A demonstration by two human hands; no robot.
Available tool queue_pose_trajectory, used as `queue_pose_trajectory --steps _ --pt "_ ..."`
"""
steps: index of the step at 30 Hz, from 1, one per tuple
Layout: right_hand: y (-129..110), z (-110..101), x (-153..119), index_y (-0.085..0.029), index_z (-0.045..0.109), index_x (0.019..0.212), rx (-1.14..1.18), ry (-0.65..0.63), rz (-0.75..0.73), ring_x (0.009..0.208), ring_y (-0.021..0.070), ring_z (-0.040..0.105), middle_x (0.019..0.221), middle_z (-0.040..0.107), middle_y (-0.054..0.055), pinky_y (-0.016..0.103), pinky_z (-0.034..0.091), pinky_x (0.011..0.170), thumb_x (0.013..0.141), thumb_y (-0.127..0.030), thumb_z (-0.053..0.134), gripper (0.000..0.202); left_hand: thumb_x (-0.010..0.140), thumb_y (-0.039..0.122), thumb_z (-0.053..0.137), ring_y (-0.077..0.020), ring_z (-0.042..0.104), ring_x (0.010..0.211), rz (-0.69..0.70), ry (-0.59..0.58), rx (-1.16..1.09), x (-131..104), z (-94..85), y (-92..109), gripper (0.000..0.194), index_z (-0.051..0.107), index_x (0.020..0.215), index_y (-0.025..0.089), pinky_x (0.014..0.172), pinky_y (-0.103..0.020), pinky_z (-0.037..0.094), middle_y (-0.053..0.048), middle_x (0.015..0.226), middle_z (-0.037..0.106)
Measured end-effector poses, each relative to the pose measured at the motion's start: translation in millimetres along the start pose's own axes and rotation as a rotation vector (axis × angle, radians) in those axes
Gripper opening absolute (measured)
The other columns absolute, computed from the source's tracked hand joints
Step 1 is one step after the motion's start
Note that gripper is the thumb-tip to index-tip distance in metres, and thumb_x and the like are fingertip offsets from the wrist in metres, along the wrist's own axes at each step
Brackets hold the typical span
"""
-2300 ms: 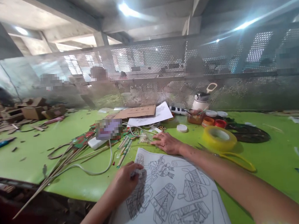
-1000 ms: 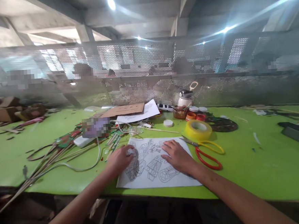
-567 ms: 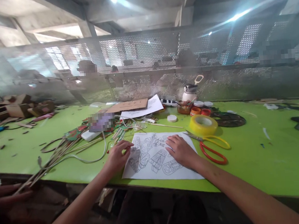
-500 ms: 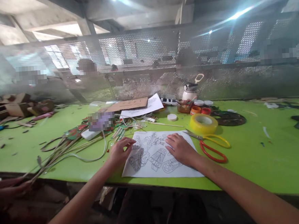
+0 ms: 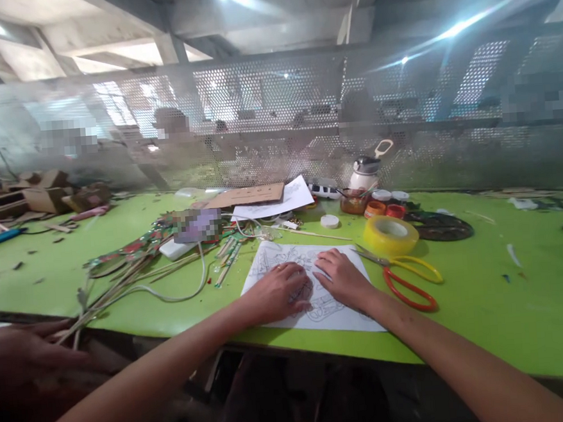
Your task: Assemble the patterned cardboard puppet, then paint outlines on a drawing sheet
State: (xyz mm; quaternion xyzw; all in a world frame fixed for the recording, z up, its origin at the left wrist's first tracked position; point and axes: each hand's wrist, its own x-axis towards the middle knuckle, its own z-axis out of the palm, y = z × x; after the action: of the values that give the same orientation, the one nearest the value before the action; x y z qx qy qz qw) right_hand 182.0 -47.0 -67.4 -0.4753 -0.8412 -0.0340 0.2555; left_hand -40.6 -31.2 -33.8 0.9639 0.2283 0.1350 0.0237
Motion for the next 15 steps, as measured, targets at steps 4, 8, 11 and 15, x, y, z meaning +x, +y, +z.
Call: queue_pose_trajectory --steps 4,8,11,15 --pt "0 -1 0 -0.014 0.064 0.105 0.017 0.012 -0.014 0.107 0.0262 0.050 0.110 0.061 0.013 0.043 0.043 0.093 0.090 -0.026 0.052 0.022 0.085 0.059 0.050 -0.0289 0.049 0.111 -0.019 -0.013 0.074 1 -0.2 -8 0.048 0.058 0.112 0.019 0.095 -0.043 0.039 -0.013 0.114 0.056" --pt "2 -2 1 -0.015 0.064 0.105 0.047 0.012 -0.028 0.107 0.0249 0.051 0.109 0.062 0.012 0.042 0.043 0.094 0.090 -0.026 0.053 0.021 0.086 0.060 0.047 -0.0285 0.048 0.112 -0.036 -0.010 0.084 0 2.6 -9 0.049 0.056 0.114 0.021 0.096 -0.043 0.037 -0.011 0.117 0.055" --pt "3 -5 -2 -0.015 0.063 0.105 0.062 0.032 -0.002 0.107 0.0242 0.050 0.110 0.061 0.012 0.042 0.042 0.095 0.091 -0.027 0.051 0.022 0.088 0.058 0.045 -0.0278 0.046 0.116 -0.047 -0.005 0.071 -3 3.5 -7 0.048 0.054 0.118 0.021 0.097 -0.042 0.035 -0.011 0.120 0.054" --pt "2 -9 -10 -0.016 0.063 0.106 0.034 0.028 0.019 0.107 0.0247 0.050 0.110 0.060 0.012 0.043 0.043 0.094 0.092 -0.026 0.049 0.022 0.088 0.060 0.043 -0.0282 0.045 0.116 -0.080 -0.008 0.051 -5 -0.2 -7 0.048 0.055 0.116 0.022 0.096 -0.045 0.035 -0.009 0.124 0.054"
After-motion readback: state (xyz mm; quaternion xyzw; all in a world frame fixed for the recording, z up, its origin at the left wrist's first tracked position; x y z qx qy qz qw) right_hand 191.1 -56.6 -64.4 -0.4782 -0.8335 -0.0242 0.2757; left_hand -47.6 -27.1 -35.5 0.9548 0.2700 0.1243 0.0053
